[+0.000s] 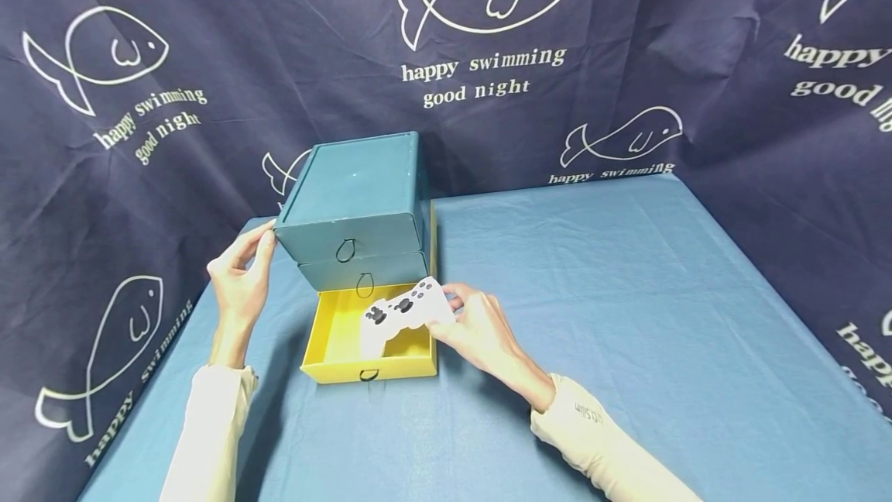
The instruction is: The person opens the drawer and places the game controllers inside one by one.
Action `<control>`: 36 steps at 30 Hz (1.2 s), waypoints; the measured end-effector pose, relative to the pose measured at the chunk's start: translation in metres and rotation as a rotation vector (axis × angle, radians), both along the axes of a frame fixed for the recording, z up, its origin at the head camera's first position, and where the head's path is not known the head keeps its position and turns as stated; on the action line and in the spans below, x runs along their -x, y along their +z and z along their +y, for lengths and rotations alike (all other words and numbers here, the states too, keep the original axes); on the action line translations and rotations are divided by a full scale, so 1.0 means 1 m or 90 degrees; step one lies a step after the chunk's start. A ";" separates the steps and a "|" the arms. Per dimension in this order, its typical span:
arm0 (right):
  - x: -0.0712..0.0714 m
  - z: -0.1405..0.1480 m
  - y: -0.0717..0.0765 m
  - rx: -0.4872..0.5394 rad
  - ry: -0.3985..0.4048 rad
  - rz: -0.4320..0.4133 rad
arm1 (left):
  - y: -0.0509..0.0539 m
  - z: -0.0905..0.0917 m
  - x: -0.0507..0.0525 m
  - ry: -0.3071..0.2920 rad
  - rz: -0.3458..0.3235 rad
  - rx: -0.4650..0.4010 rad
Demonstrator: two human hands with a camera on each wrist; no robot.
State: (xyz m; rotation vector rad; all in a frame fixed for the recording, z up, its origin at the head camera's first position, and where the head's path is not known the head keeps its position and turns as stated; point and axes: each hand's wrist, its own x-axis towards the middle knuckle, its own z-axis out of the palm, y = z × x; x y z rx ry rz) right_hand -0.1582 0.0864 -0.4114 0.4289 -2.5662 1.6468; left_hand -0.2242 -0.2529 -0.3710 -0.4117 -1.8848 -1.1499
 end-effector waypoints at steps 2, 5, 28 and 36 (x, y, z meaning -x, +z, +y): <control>-0.001 -0.001 0.000 0.003 -0.001 -0.001 | 0.000 0.001 -0.001 0.000 -0.002 -0.003; -0.003 -0.002 0.000 0.002 -0.007 -0.004 | 0.001 0.002 -0.001 -0.001 -0.002 -0.003; 0.000 -0.021 0.000 0.001 0.009 0.016 | 0.001 0.001 0.000 -0.001 -0.002 0.012; 0.000 -0.024 0.001 -0.005 0.018 -0.002 | 0.002 0.000 -0.003 -0.002 -0.007 0.018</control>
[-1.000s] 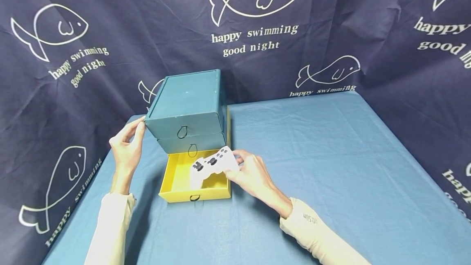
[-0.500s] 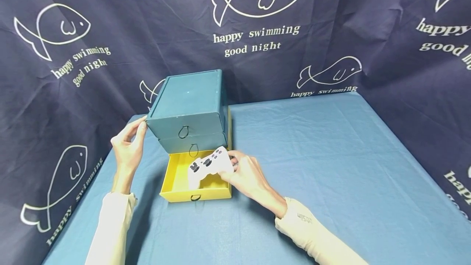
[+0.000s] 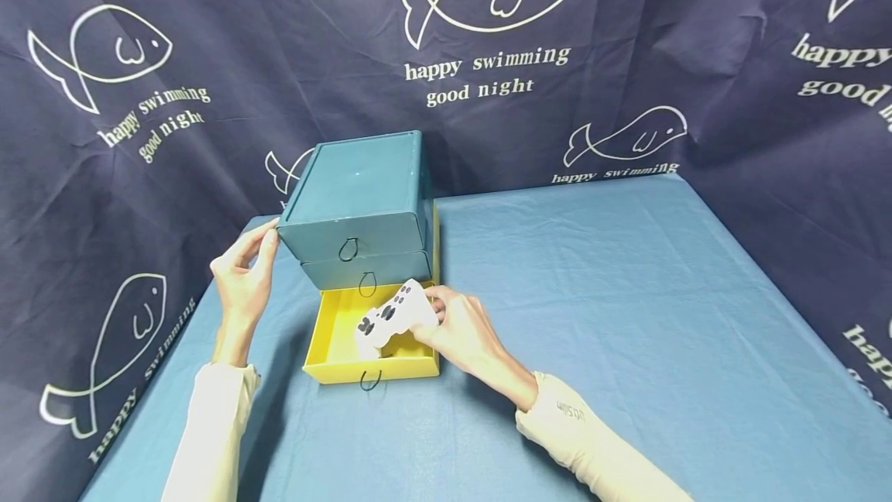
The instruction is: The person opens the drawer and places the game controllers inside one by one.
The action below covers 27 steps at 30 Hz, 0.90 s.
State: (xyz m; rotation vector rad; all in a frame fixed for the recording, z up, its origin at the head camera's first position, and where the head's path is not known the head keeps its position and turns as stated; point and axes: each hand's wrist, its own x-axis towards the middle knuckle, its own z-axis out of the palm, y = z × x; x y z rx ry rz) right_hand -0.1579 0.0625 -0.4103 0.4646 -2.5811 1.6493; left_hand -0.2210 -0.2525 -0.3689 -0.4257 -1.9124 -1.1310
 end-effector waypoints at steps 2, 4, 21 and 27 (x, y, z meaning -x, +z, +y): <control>0.000 -0.001 0.000 -0.005 0.004 0.001 | 0.000 0.000 0.000 0.000 -0.002 0.000; 0.000 -0.001 0.001 -0.013 0.008 0.003 | 0.000 0.000 -0.001 0.000 -0.003 0.000; 0.003 -0.003 -0.001 -0.056 0.033 0.042 | -0.002 0.000 0.001 0.006 -0.010 -0.011; 0.005 -0.004 -0.003 -0.057 0.051 0.063 | 0.000 0.000 0.000 -0.003 -0.004 -0.001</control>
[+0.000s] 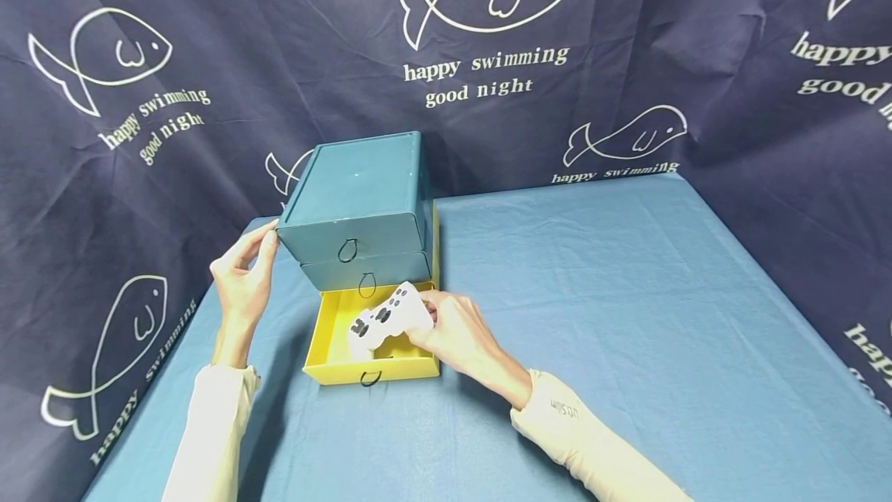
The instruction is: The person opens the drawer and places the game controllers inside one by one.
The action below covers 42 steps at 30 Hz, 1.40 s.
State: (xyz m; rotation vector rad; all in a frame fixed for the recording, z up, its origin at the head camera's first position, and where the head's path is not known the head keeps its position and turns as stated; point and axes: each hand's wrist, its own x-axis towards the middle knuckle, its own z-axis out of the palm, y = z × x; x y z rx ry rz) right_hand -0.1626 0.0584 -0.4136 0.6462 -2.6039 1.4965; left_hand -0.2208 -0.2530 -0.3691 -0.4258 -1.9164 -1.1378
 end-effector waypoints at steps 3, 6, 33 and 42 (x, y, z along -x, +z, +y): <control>0.000 -0.001 0.000 -0.004 0.004 0.010 | 0.000 0.000 0.000 0.001 0.002 0.000; 0.000 -0.002 0.000 -0.009 0.007 0.018 | 0.000 0.000 0.000 0.003 0.003 0.000; -0.002 -0.001 0.000 -0.026 0.013 0.058 | -0.002 0.000 0.005 0.004 0.021 -0.011; -0.012 0.002 0.003 0.060 0.082 0.071 | -0.001 0.001 0.003 0.012 0.023 -0.009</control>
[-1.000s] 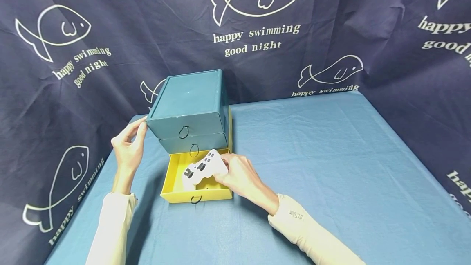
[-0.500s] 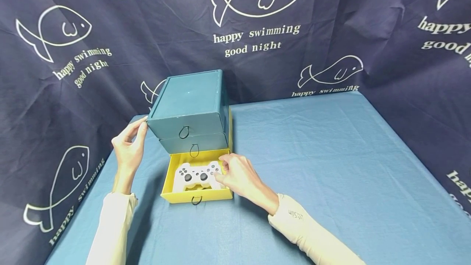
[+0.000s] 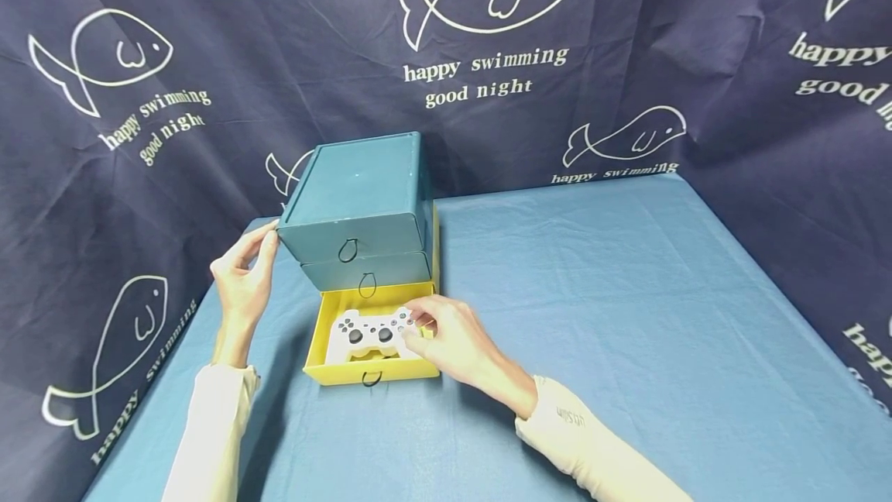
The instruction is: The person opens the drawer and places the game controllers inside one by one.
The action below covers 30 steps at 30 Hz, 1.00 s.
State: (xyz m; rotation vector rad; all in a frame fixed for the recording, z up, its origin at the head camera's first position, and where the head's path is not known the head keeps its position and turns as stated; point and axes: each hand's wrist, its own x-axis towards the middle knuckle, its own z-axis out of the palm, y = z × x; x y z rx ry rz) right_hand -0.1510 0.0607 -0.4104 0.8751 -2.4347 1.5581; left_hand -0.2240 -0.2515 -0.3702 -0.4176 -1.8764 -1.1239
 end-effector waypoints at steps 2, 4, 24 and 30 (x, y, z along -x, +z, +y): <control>-0.005 -0.001 -0.001 0.008 0.014 0.011 | 0.000 -0.001 0.001 -0.004 0.002 -0.002; -0.010 -0.003 -0.003 0.017 0.026 0.028 | 0.000 -0.001 0.001 -0.007 0.004 -0.004; -0.035 -0.027 -0.018 -0.051 0.131 -0.015 | 0.007 0.006 -0.005 -0.007 0.001 -0.006; -0.037 -0.032 -0.018 -0.102 0.145 -0.030 | 0.008 0.008 -0.007 -0.001 -0.001 -0.005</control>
